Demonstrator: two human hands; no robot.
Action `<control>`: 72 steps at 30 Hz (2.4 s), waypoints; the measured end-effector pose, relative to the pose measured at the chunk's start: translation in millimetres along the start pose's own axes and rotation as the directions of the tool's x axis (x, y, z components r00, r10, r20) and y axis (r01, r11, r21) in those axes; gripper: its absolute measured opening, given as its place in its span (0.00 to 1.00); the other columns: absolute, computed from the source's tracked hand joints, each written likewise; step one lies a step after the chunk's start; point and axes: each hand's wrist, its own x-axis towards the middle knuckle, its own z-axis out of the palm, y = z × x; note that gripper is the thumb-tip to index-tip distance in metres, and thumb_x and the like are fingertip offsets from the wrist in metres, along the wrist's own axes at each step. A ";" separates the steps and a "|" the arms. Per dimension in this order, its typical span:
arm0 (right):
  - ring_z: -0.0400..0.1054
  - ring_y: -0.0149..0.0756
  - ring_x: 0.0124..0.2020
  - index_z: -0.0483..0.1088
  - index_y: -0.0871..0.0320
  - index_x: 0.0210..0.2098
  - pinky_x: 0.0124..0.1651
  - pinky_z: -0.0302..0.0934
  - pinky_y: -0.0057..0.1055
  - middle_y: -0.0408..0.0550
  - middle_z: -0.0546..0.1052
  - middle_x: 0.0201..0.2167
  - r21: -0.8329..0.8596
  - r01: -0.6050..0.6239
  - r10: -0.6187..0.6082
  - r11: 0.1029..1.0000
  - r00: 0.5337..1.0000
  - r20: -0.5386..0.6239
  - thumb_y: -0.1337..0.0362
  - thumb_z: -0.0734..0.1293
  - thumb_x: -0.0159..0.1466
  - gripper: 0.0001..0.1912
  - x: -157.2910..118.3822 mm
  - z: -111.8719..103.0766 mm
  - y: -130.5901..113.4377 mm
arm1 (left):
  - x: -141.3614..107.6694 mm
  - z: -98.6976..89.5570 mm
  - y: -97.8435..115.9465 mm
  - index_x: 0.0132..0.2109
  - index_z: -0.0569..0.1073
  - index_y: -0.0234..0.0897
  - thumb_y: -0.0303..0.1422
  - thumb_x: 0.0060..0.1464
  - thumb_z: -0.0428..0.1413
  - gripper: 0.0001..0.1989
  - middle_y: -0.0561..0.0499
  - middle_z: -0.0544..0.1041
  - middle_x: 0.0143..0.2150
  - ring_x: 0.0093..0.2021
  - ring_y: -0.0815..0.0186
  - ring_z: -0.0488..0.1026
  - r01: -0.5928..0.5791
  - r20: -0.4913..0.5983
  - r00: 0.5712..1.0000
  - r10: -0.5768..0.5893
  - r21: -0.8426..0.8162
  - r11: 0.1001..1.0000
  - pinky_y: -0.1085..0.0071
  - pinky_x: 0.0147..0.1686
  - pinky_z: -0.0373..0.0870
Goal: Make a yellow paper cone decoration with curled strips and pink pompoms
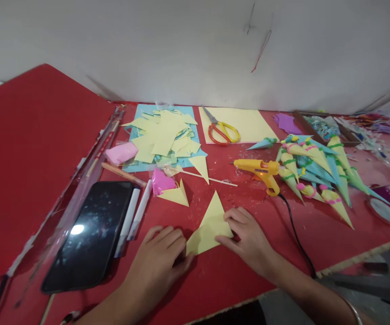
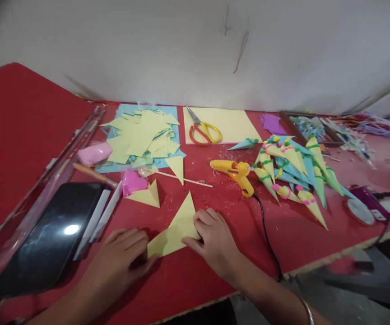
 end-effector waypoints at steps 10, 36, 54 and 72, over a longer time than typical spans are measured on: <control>0.58 0.37 0.31 0.63 0.60 0.25 0.34 0.56 0.33 0.47 0.68 0.29 -0.060 -0.007 0.009 0.998 1.000 0.024 0.59 0.65 0.57 0.11 1.1 0.0 -2.0 | -11.6 -2.5 -8.3 0.43 0.68 0.40 0.28 0.46 0.51 0.14 0.50 0.72 0.42 0.40 0.62 0.66 0.011 -0.043 0.999 -0.008 0.084 0.996 0.65 0.41 0.51; 0.57 0.41 0.47 0.61 0.55 0.48 0.48 0.55 0.40 0.51 0.65 0.44 -0.417 0.215 -0.298 0.883 0.943 -0.145 0.66 0.61 0.60 0.16 -15.2 2.7 -10.9 | -36.1 -20.5 -25.4 0.58 0.55 0.48 0.21 0.52 0.43 0.28 0.61 0.62 0.57 0.55 0.69 0.59 -0.385 0.212 0.914 0.345 0.192 0.903 0.69 0.51 0.52; 0.43 0.51 0.58 0.52 0.42 0.56 0.52 0.51 0.52 0.51 0.48 0.60 -0.317 0.269 -0.197 0.909 0.950 0.242 0.55 0.58 0.61 0.23 -38.2 -29.6 10.3 | -32.9 -21.6 -27.6 0.57 0.57 0.48 0.24 0.54 0.45 0.25 0.61 0.65 0.55 0.52 0.69 0.62 -0.374 0.180 0.920 0.348 0.144 0.916 0.70 0.49 0.54; 0.57 0.39 0.52 0.53 0.58 0.55 0.55 0.50 0.42 0.52 0.65 0.51 -0.107 0.184 -0.167 0.977 0.975 0.147 0.62 0.59 0.60 0.24 -6.0 -29.2 -3.1 | -32.3 -27.8 -31.0 0.57 0.56 0.48 0.21 0.50 0.47 0.29 0.62 0.63 0.57 0.53 0.69 0.61 -0.403 0.208 0.907 0.367 0.167 0.900 0.70 0.54 0.49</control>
